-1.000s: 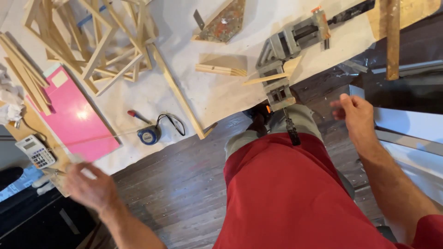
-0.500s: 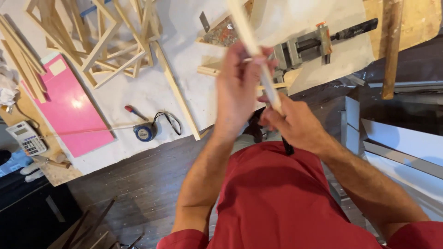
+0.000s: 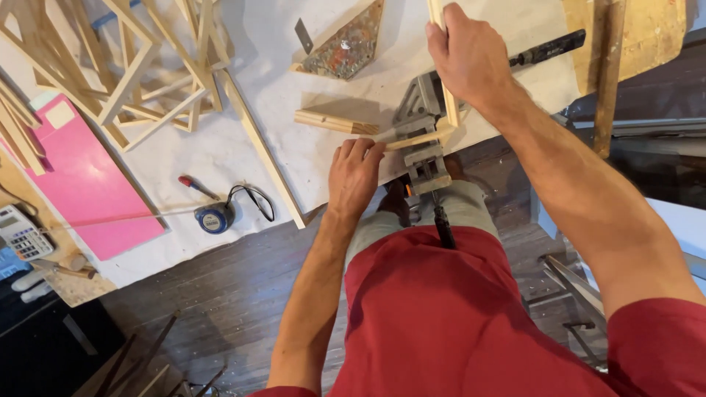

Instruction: Assembling a complex wooden structure by fitting pieces into a corner jig and securing them with a clamp and hammer.

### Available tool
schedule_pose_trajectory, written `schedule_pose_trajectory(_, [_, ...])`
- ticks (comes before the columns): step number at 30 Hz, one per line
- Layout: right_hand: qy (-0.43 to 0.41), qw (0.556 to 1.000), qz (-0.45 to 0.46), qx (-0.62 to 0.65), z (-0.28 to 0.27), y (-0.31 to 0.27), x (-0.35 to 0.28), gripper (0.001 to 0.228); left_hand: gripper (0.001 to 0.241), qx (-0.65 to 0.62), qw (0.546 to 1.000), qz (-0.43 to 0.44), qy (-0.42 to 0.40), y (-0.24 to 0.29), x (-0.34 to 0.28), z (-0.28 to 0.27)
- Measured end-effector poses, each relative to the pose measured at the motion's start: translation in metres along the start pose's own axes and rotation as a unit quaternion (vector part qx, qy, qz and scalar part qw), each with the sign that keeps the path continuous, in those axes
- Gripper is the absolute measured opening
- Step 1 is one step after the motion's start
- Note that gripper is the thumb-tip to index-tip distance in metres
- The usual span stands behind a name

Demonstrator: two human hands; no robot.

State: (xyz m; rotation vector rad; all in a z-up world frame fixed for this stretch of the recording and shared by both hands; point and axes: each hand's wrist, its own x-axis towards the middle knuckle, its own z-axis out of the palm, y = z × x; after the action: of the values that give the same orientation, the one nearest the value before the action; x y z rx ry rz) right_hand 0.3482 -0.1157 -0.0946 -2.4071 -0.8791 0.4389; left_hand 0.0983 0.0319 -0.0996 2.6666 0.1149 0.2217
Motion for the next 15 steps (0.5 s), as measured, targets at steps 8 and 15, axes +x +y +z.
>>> schedule_pose_trajectory(8, [0.059,0.986,-0.04,-0.148,0.058,0.038,0.016,0.029,0.014,-0.04,0.997,-0.009,0.069,0.004,0.003,0.007])
schedule_pose_trajectory(15, [0.014,0.999,0.002,-0.039,0.039,0.02,0.011,0.031,0.026,-0.088,0.992,-0.041,0.085,-0.01,0.011,-0.006])
